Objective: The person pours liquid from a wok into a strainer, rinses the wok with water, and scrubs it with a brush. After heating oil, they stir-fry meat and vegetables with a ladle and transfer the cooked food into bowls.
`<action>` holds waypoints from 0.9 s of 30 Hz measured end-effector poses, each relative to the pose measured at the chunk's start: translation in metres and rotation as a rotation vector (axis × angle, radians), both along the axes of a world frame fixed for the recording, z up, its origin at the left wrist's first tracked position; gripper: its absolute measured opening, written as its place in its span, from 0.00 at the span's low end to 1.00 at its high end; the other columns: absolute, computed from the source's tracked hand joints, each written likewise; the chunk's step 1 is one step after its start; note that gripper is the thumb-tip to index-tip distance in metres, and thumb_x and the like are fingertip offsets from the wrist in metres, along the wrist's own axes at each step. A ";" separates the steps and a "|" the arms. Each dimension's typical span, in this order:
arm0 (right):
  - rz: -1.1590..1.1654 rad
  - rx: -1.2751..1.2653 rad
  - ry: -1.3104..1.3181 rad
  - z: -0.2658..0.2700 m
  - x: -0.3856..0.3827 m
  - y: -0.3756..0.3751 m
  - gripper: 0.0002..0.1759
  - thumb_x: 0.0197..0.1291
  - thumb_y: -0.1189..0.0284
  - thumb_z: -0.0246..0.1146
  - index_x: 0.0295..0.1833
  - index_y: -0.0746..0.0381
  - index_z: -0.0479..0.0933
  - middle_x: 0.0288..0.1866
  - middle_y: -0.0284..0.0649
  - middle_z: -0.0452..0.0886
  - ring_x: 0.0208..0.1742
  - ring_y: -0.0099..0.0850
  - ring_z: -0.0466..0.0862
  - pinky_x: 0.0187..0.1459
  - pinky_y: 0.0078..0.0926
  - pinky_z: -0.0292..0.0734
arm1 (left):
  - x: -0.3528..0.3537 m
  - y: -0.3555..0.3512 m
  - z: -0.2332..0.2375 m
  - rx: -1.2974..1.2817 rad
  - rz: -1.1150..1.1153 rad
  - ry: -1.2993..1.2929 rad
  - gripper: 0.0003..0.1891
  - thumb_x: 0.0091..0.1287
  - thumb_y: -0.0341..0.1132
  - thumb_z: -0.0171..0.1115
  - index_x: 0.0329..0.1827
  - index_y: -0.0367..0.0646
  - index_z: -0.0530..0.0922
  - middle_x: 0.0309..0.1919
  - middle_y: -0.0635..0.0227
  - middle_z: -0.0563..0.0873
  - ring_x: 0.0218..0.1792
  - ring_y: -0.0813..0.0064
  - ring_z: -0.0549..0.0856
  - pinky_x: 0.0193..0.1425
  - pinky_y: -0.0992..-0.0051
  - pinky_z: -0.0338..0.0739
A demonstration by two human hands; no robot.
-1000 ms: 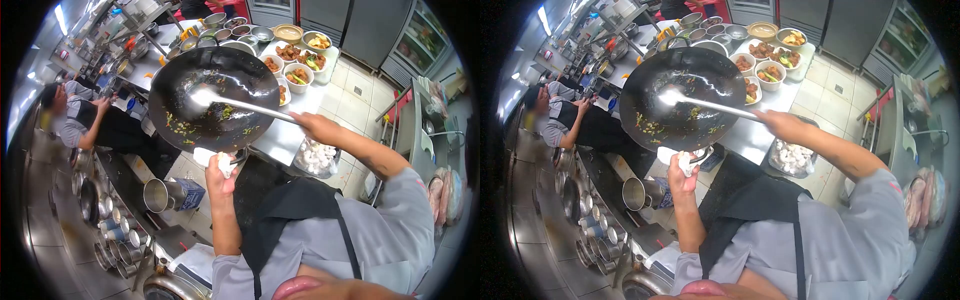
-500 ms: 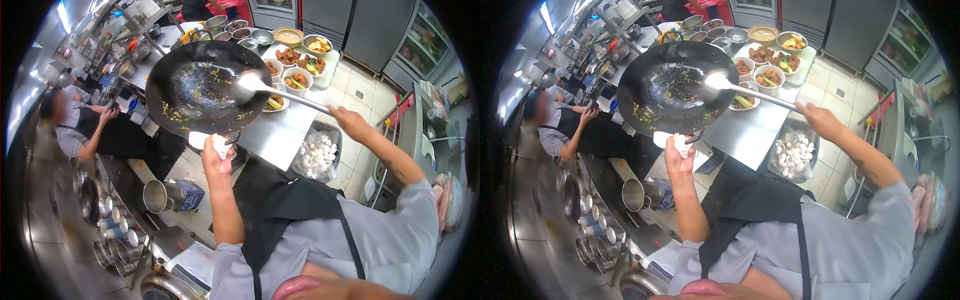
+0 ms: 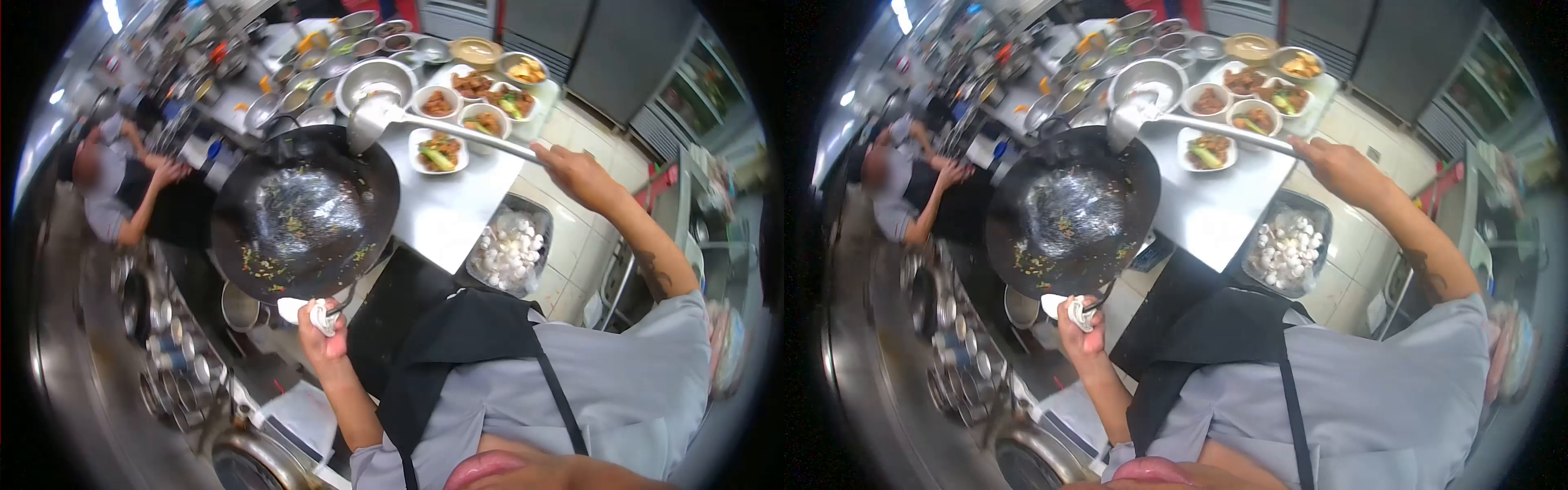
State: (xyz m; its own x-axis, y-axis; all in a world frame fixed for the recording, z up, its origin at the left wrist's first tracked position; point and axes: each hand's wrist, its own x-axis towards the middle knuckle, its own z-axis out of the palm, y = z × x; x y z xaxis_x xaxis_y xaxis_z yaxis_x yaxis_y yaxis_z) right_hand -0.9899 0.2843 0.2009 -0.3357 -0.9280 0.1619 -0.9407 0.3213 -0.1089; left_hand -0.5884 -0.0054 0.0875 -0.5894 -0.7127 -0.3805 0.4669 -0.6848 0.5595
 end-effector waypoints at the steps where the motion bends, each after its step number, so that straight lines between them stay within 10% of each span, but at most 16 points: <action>1: 0.119 -0.057 -0.074 -0.011 -0.002 -0.013 0.28 0.58 0.80 0.56 0.67 0.62 0.65 0.37 0.46 0.77 0.32 0.39 0.80 0.35 0.37 0.75 | 0.013 0.010 0.001 0.040 0.047 0.016 0.07 0.64 0.37 0.56 0.34 0.44 0.74 0.24 0.65 0.79 0.28 0.73 0.80 0.18 0.76 0.70; 3: 0.414 -0.161 -0.223 -0.040 0.000 -0.052 0.26 0.60 0.79 0.56 0.65 0.64 0.67 0.35 0.44 0.78 0.29 0.33 0.80 0.32 0.31 0.75 | 0.042 0.029 -0.001 0.132 0.131 0.051 0.07 0.63 0.37 0.55 0.34 0.43 0.74 0.25 0.64 0.79 0.27 0.74 0.79 0.18 0.76 0.70; 7: 0.098 0.394 -1.557 -0.037 0.089 -0.127 0.21 0.64 0.78 0.55 0.63 0.63 0.69 0.24 0.32 0.74 0.15 0.17 0.70 0.15 0.15 0.66 | 0.093 0.061 -0.011 0.125 0.280 0.137 0.07 0.64 0.36 0.56 0.35 0.42 0.74 0.25 0.64 0.79 0.28 0.72 0.80 0.18 0.76 0.70; 9: -0.018 0.611 -1.815 -0.033 0.137 -0.165 0.20 0.62 0.78 0.55 0.61 0.61 0.70 0.22 0.31 0.72 0.10 0.17 0.67 0.10 0.16 0.61 | 0.115 0.082 -0.002 0.102 0.457 0.150 0.06 0.65 0.35 0.56 0.34 0.42 0.73 0.26 0.63 0.78 0.28 0.72 0.79 0.19 0.76 0.71; 19: 0.672 1.401 -1.762 -0.035 0.392 -0.281 0.29 0.61 0.77 0.60 0.67 0.64 0.62 0.35 0.35 0.75 0.26 0.22 0.77 0.22 0.21 0.76 | 0.267 0.156 0.007 0.042 1.036 0.166 0.05 0.62 0.36 0.58 0.33 0.45 0.75 0.25 0.64 0.81 0.28 0.72 0.81 0.22 0.74 0.69; 27: 0.988 1.325 -1.517 -0.050 0.516 -0.304 0.33 0.59 0.68 0.63 0.68 0.66 0.63 0.37 0.36 0.75 0.28 0.23 0.78 0.23 0.20 0.77 | 0.391 0.165 -0.029 -0.067 1.477 -0.010 0.05 0.63 0.35 0.58 0.33 0.45 0.74 0.24 0.65 0.80 0.21 0.73 0.78 0.16 0.79 0.69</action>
State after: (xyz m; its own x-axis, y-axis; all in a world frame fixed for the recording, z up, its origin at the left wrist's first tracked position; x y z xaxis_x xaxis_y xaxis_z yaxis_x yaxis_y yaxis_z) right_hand -0.4740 -0.0194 0.1512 0.9231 -0.1611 -0.3492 -0.2537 0.4273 -0.8678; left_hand -0.1979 0.1595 0.0585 0.6712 -0.6671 -0.3234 0.6985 0.4229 0.5773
